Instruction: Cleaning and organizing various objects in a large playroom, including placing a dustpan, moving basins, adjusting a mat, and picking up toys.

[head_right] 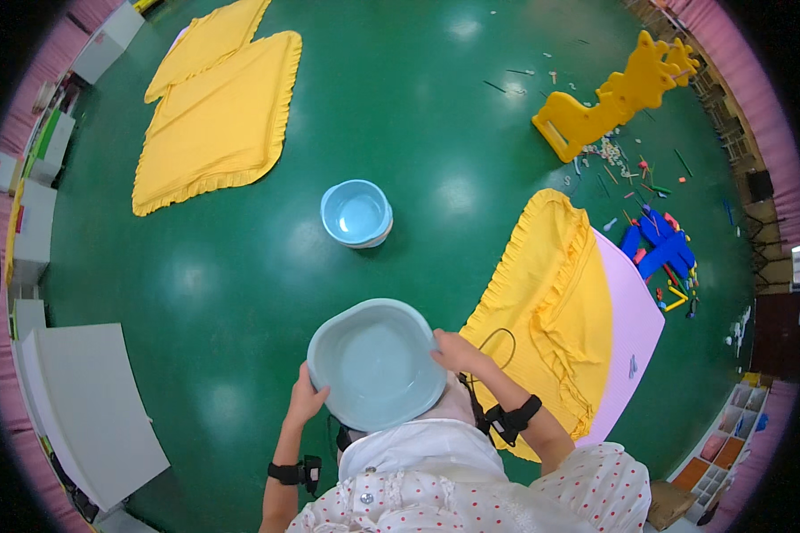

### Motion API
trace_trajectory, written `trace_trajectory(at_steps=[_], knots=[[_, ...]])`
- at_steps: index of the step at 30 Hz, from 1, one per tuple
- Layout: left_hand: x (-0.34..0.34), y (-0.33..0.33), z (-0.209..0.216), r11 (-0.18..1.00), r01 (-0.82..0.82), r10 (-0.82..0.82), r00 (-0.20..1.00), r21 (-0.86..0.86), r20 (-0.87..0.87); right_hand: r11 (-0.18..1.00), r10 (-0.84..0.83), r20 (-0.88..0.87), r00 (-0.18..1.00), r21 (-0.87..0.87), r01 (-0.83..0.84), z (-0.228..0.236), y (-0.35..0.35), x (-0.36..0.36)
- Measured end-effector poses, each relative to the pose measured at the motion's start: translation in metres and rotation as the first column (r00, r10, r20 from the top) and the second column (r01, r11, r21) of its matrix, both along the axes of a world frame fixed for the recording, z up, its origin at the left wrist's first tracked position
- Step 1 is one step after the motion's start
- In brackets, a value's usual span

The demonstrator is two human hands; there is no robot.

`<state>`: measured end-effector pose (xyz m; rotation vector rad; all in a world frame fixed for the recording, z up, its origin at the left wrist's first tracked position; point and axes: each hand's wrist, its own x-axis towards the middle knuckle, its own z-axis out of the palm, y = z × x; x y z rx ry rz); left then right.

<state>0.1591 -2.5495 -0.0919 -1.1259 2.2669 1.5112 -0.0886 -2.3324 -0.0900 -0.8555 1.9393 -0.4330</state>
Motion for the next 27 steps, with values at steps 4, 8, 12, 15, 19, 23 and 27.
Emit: trace_trajectory(at_steps=[4, 8, 12, 15, 19, 23, 27], knots=[[-0.033, -0.018, -0.014, 0.998, -0.054, 0.055, 0.997, 0.021, -0.047, 1.000, -0.024, -0.044, 0.999, 0.013, 0.024, -0.012, -0.029, -0.040], [-0.058, -0.058, -0.027, 0.992, -0.096, 0.095, 0.995, 0.076, 0.012, 1.000, -0.020, -0.067, 0.998, 0.020, 0.021, -0.018, -0.078, -0.073], [-0.088, -0.117, -0.062, 0.996, -0.094, 0.093, 0.986, -0.002, -0.142, 0.997, -0.077, -0.147, 0.986, 0.010, 0.080, -0.027, -0.135, -0.103], [-0.127, -0.165, -0.076, 0.988, -0.091, 0.112, 0.978, 0.121, -0.174, 0.985, -0.172, -0.184, 0.968, -0.052, 0.166, -0.034, -0.168, -0.131], [-0.186, -0.230, -0.091, 0.966, -0.088, 0.135, 0.973, 0.242, -0.184, 0.954, -0.299, -0.157, 0.941, -0.086, 0.288, -0.055, -0.219, -0.172], [-0.187, -0.278, -0.134, 0.988, 0.151, -0.154, 0.985, 0.042, 0.082, 0.956, -0.285, -0.202, 0.937, -0.132, 0.262, -0.096, -0.238, -0.181], [-0.204, -0.299, -0.147, 0.938, 0.345, -0.338, 0.926, -0.012, 0.170, 0.947, -0.310, -0.239, 0.920, 0.008, 0.321, -0.130, -0.213, -0.187]])
